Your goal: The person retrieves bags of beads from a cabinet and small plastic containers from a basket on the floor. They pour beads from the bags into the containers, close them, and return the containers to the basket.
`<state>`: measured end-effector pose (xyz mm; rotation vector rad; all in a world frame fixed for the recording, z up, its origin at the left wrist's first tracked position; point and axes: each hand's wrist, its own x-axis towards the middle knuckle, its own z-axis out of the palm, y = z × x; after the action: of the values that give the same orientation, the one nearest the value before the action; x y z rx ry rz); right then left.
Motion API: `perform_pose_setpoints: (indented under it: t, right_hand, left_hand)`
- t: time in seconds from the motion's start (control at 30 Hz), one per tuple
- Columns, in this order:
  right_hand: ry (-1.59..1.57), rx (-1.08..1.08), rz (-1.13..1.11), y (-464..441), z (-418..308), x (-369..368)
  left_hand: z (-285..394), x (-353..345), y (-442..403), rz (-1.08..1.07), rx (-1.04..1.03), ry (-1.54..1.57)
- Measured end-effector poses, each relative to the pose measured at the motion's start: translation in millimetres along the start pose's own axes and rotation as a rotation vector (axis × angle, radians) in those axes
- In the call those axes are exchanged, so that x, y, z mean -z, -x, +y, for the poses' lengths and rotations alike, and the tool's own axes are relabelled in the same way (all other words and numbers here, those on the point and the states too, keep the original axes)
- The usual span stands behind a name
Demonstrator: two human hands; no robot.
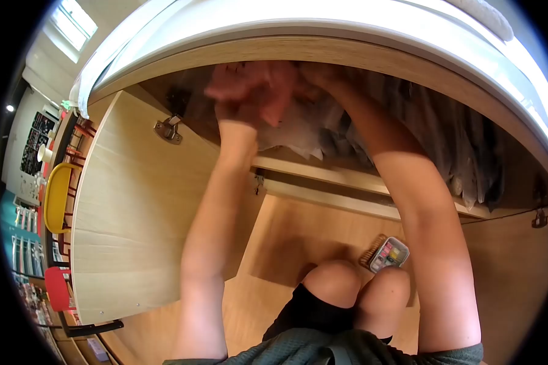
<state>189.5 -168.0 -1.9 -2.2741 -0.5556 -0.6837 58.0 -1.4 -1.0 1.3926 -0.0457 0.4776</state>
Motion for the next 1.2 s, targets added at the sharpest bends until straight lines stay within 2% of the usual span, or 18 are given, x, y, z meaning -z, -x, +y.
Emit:
perform_pose_setpoints:
  t: [0.03,0.17,0.23,0.33,0.77,0.87,0.97,1.03,1.2]
  right_hand:
    - [-0.008,-0.059,-0.074,-0.8,-6.1,6.4]
    - [-0.105,-0.001,0.105,-8.9,14.1,-37.8]
    - [-0.145,0.038,0.191,-14.1,30.3,-58.8]
    - [-0.048,0.012,0.091,-8.6,60.0,-64.0]
    - [-0.037,-0.210,0.185,29.1,-24.8,-14.6]
    - [-0.097,-0.164,0.242,34.8,-28.8,-8.6]
    - [-0.198,-0.045,0.224,14.7,3.3,-23.9]
    - [-0.064,-0.044,0.288,8.9,3.0,-35.8]
    - [-0.023,0.079,0.414,15.8,-0.6,-22.3]
  left_hand:
    - [-2.9,-2.5,-21.6,0.007,-0.069,-0.078]
    - [-63.1,-1.0,-121.6,-0.055,-0.408,0.061]
    - [-79.0,-12.8,-137.2,-0.070,-0.432,0.078]
    - [-78.0,-26.9,-137.7,-0.068,-0.314,-0.016]
    - [-67.2,-30.9,-151.5,-0.080,-0.182,-0.036]
    - [-66.9,-35.1,-153.0,-0.084,-0.170,-0.030]
    - [-60.1,-24.6,-153.1,-0.102,-0.147,0.007]
    - [-53.4,-13.7,-155.7,-0.115,-0.122,0.038]
    - [-50.0,-9.3,-162.3,-0.130,-0.099,0.070]
